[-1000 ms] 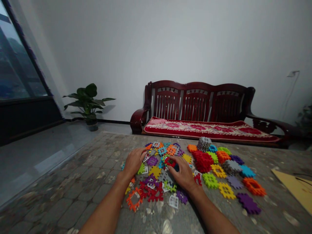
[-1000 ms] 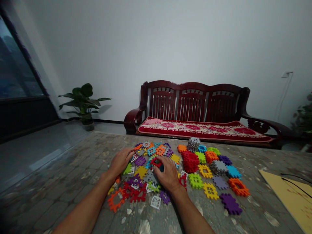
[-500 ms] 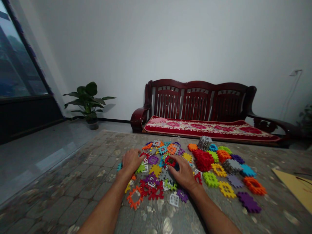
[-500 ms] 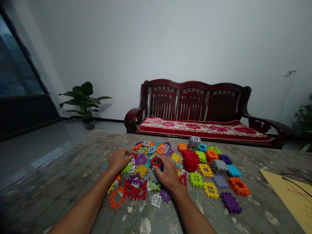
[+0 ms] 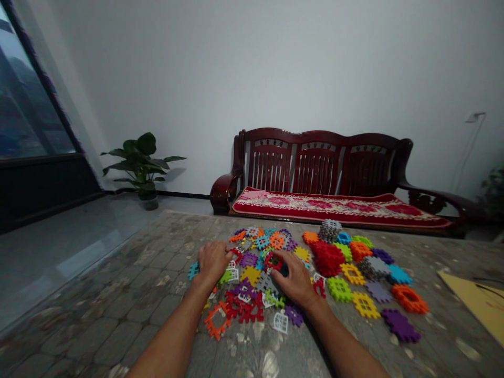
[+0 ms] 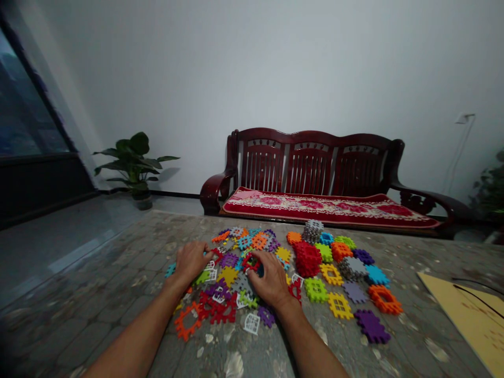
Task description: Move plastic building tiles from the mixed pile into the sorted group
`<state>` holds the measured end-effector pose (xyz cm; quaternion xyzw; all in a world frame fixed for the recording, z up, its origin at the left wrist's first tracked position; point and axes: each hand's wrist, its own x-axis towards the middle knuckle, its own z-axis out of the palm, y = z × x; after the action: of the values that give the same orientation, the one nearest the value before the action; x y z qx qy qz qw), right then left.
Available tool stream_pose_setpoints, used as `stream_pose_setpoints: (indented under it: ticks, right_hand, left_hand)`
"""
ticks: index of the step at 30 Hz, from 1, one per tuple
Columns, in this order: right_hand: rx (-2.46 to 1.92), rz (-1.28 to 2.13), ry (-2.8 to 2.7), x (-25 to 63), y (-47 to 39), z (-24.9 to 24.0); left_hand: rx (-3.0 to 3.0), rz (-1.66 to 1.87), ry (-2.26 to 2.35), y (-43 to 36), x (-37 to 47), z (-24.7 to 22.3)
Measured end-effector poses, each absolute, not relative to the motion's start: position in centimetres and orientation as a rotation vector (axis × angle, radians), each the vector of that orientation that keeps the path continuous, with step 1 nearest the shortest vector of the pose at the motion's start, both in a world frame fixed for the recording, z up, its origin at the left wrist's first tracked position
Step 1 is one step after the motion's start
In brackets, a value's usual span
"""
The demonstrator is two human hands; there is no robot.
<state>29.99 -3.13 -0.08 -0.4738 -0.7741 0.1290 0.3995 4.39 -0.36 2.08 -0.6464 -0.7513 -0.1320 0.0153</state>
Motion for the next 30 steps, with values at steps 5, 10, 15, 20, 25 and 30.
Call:
stream_pose_setpoints:
  ticks: [5, 10, 15, 20, 25, 30]
  right_hand:
    - [-1.206, 0.320, -1.942, 29.9, -3.2, -0.1]
    - [-1.212, 0.332, -1.911, 29.8, -3.2, -0.1]
    - [-1.215, 0.348, -1.850, 29.8, -3.0, -0.2]
    - [-1.168, 0.395, -1.759, 29.3, -3.0, 0.0]
    - [-1.098, 0.422, -1.677, 28.5, -3.0, 0.0]
    - [-1.043, 0.411, -1.711, 28.3, -2.9, -0.4]
  left_hand:
    - [-1.997, -0.710, -2.356, -0.1, 4.5, 2.4]
    - [-1.928, -1.488, -2.473, 0.7, 5.2, 2.9]
    - [-1.976, -2.331, -2.440, 0.6, 6.9, 2.9]
    - [-1.955, -2.771, -2.602, -0.7, 9.3, 3.4]
    - [-1.927, -2.906, -2.680, -1.5, 11.1, 3.4]
    - [-2.161, -2.884, -2.659, -2.1, 12.2, 3.2]
